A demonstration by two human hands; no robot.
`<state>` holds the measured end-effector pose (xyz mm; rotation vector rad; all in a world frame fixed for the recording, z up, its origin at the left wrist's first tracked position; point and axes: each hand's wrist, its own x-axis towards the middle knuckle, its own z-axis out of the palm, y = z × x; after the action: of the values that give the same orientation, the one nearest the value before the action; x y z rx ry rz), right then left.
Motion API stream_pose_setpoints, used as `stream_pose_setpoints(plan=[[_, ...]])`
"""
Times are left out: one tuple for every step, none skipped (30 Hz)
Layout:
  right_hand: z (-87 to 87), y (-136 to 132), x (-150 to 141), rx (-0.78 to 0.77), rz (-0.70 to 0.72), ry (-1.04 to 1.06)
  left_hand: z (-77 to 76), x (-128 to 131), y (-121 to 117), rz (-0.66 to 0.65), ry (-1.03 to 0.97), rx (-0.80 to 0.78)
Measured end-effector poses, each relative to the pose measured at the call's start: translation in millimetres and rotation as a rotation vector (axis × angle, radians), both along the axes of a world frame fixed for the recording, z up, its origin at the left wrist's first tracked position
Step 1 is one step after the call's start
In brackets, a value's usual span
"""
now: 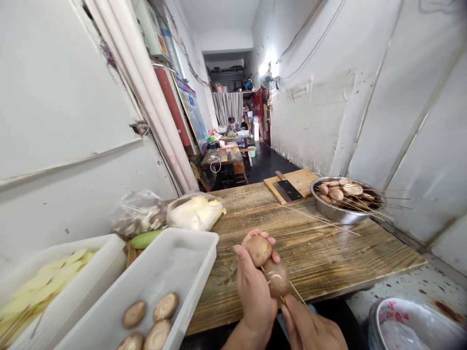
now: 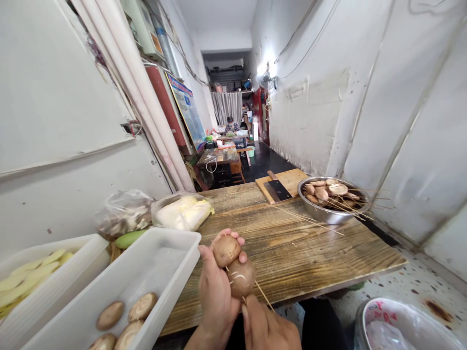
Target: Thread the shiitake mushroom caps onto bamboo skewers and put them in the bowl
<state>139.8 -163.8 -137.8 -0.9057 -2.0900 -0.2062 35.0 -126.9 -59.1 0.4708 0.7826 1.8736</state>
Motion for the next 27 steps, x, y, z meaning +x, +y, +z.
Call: stream_pose_setpoints(plan=[[0.7, 1.9, 1.7, 0.034, -0.025, -0.019, -2.3, -2.9, 3.7, 0.02, -0.009, -0.009], [1.3, 4.0, 3.5, 0.07, -0.062, -0.042, -4.7, -5.9, 7.7, 0.044, -0.017, -0.017], [1.7, 6.2, 5.4, 0.098, -0.102, -0.061, -7.1, -8.9, 11.7, 0.069, -0.025, -0.023], [2.0, 8.7, 7.1, 0.109, -0.136, -0.067, -9.5, -11.5, 15.6, 0.091, -0.035, -0.029], [1.9, 11.2, 8.7, 0.096, -0.156, -0.059, -11.8, -13.6, 19.2, 0.108, -0.046, -0.033], [1.4, 13.8, 10.1, 0.056, -0.155, -0.037, -13.9, -15.2, 22.2, 0.12, -0.054, -0.037], [0.6, 16.4, 11.5, -0.02, -0.133, -0.001, -15.6, -16.2, 24.4, 0.121, -0.057, -0.037], [-0.6, 19.1, 13.0, -0.131, -0.093, 0.048, -17.0, -16.7, 25.9, 0.103, -0.051, -0.032], [-2.1, 21.6, 14.7, -0.268, -0.039, 0.11, -18.0, -17.0, 26.5, 0.073, -0.04, -0.022], [-3.8, 24.2, 16.8, -0.424, 0.017, 0.187, -18.8, -17.2, 26.3, 0.035, -0.025, -0.012], [-5.7, 26.6, 19.3, -0.59, 0.07, 0.278, -19.4, -17.6, 25.7, -0.01, -0.008, 0.0], [-7.8, 29.0, 22.0, -0.749, 0.111, 0.383, -20.2, -18.2, 24.8, -0.059, 0.014, 0.012], [-9.9, 31.3, 24.7, -0.879, 0.138, 0.489, -21.3, -18.7, 24.0, -0.107, 0.044, 0.021], [-12.0, 33.5, 27.4, -0.973, 0.152, 0.585, -23.1, -19.1, 23.7, -0.148, 0.081, 0.023], [-14.2, 35.4, 29.7, -1.027, 0.154, 0.66, -25.7, -18.7, 23.8, -0.178, 0.124, 0.016], [-16.5, 36.9, 31.6, -1.045, 0.146, 0.708, -29.2, -17.2, 24.5, -0.199, 0.173, 0.002], [-18.6, 38.1, 32.9, -1.038, 0.133, 0.733, -33.6, -14.4, 25.6, -0.211, 0.218, -0.02], [-20.6, 38.6, 33.7, -1.02, 0.117, 0.743, -38.8, -10.2, 26.6, -0.225, 0.251, -0.049], [-22.3, 38.4, 34.2, -1.003, 0.101, 0.744, -44.6, -4.9, 27.4, -0.25, 0.268, -0.08], [-23.7, 37.3, 34.3, -0.985, 0.082, 0.743, -51.0, 1.0, 27.7, -0.291, 0.271, -0.113], [-24.5, 35.4, 34.2, -0.964, 0.06, 0.74, -57.7, 6.9, 27.2, -0.347, 0.264, -0.141], [-25.0, 32.8, 34.0, -0.939, 0.036, 0.736, -64.6, 12.0, 26.3, -0.406, 0.254, -0.168], [-25.2, 29.9, 33.6, -0.915, 0.011, 0.731, -71.8, 15.8, 25.2, -0.458, 0.239, -0.198], [-25.2, 27.1, 33.1, -0.899, -0.01, 0.724, -79.2, 18.0, 24.6, -0.502, 0.227, -0.226], [-25.3, 25.1, 32.5, -0.894, -0.024, 0.714, -86.6, 18.5, 25.1, -0.538, 0.21, -0.254], [-25.5, 24.0, 32.0, -0.901, -0.03, 0.701, -94.1, 17.9, 27.1, -0.573, 0.18, -0.287], [-26.0, 23.9, 31.9, -0.912, -0.031, 0.687, -101.2, 16.7, 30.5, -0.606, 0.138, -0.313]])
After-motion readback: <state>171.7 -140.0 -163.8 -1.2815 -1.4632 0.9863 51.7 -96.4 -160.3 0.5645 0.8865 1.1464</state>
